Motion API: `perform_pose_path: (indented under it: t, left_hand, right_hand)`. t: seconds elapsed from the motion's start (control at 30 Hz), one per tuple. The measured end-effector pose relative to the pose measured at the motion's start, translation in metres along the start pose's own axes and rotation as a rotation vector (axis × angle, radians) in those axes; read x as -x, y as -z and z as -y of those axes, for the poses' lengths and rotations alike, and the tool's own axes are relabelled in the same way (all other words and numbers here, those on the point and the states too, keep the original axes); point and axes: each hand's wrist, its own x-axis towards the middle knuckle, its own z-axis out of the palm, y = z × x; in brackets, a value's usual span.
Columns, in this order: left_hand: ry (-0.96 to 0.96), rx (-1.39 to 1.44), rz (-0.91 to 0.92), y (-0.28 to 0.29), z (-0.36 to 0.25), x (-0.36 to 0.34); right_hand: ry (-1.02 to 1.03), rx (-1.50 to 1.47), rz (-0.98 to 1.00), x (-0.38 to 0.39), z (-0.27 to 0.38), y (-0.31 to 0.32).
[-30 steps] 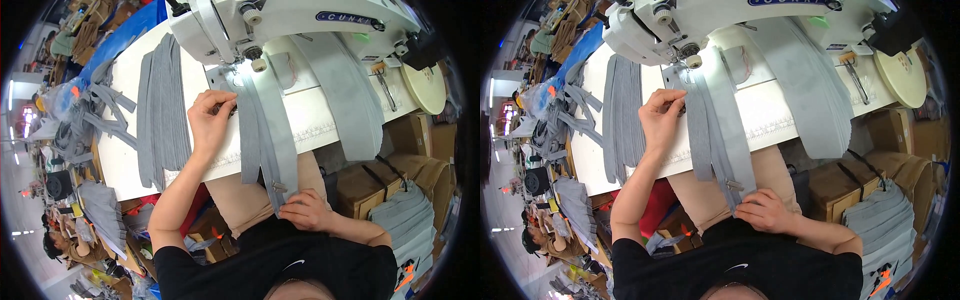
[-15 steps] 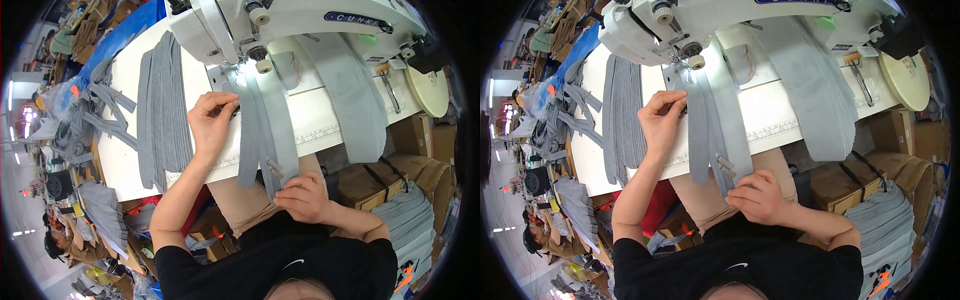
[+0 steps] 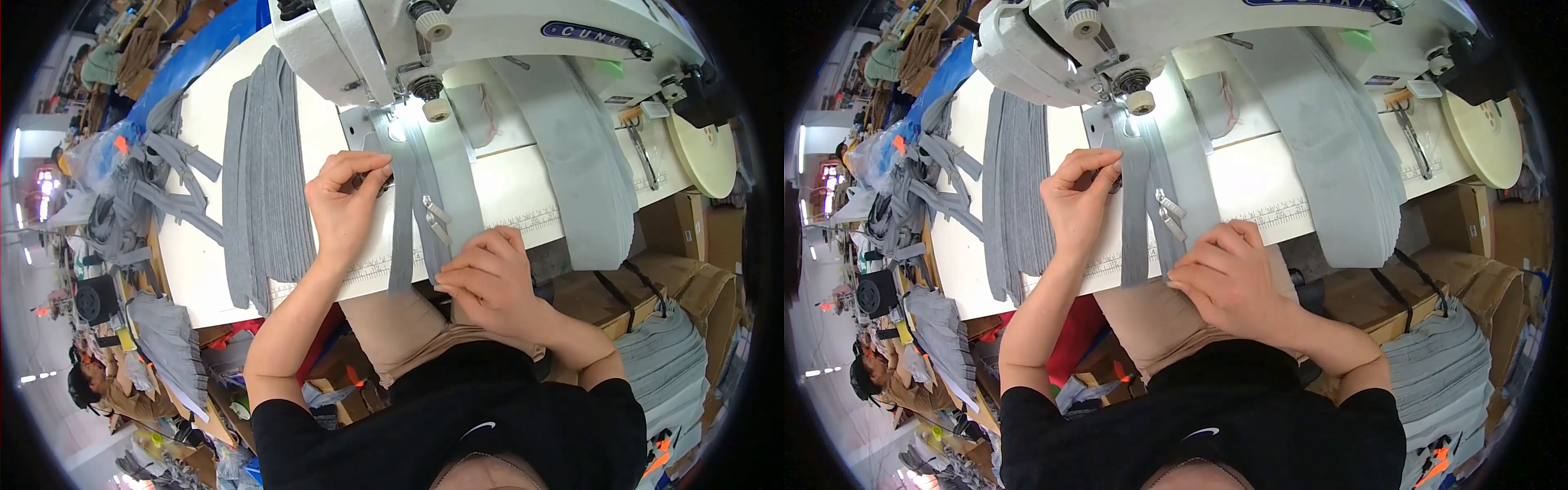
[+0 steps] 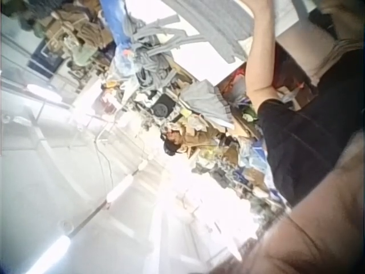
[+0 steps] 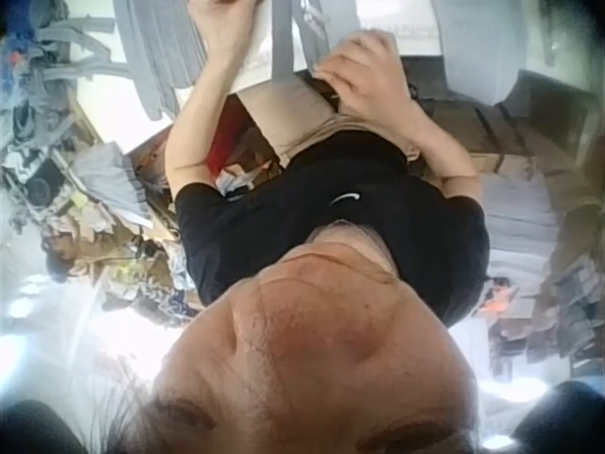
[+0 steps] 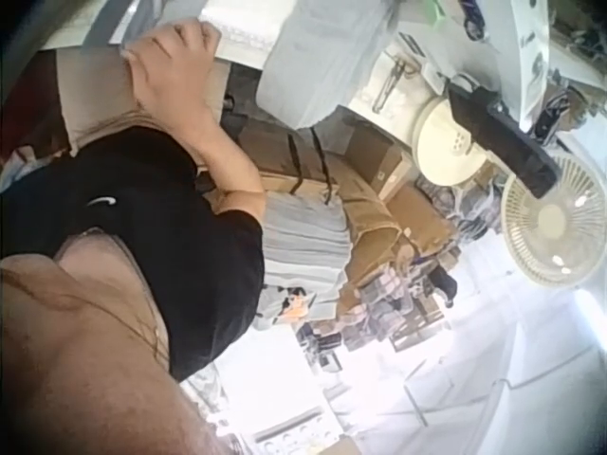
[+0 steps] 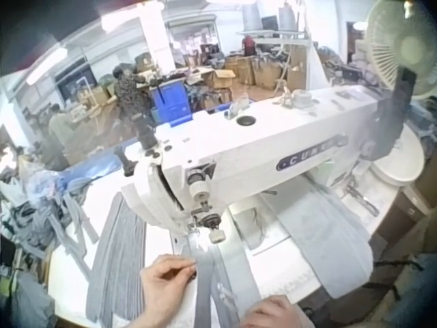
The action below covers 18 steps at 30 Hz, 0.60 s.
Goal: Using an industrial sewing machine to join and prepare strips of grey fabric.
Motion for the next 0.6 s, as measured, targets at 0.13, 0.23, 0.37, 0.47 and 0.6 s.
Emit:
perform_pose_path:
  t: [0.13,0.23,0.37,0.47,0.6]
  left_hand:
    - [-0.027,-0.005,0.007,0.001,0.001,-0.001]
    - [-0.035,0.005,0.016,0.001,0.001,0.000]
    - [-0.059,0.003,0.025,0.000,0.004,0.000]
    - [0.005,0.022,0.004,-0.003,0.003,0.002]
    - [0.078,0.079,0.008,-0.002,0.001,-0.001]
  right_hand:
    - [-0.021,0.031,0.013,-0.015,-0.007,-0.004]
    - [-0.025,0.044,-0.009,-0.024,-0.012,-0.008]
    - [-0.030,0.034,-0.095,-0.028,-0.020,-0.016]
    - [-0.063,0.024,-0.089,-0.027,-0.019,-0.016]
    - [-0.077,0.022,-0.105,-0.028,-0.021,-0.018]
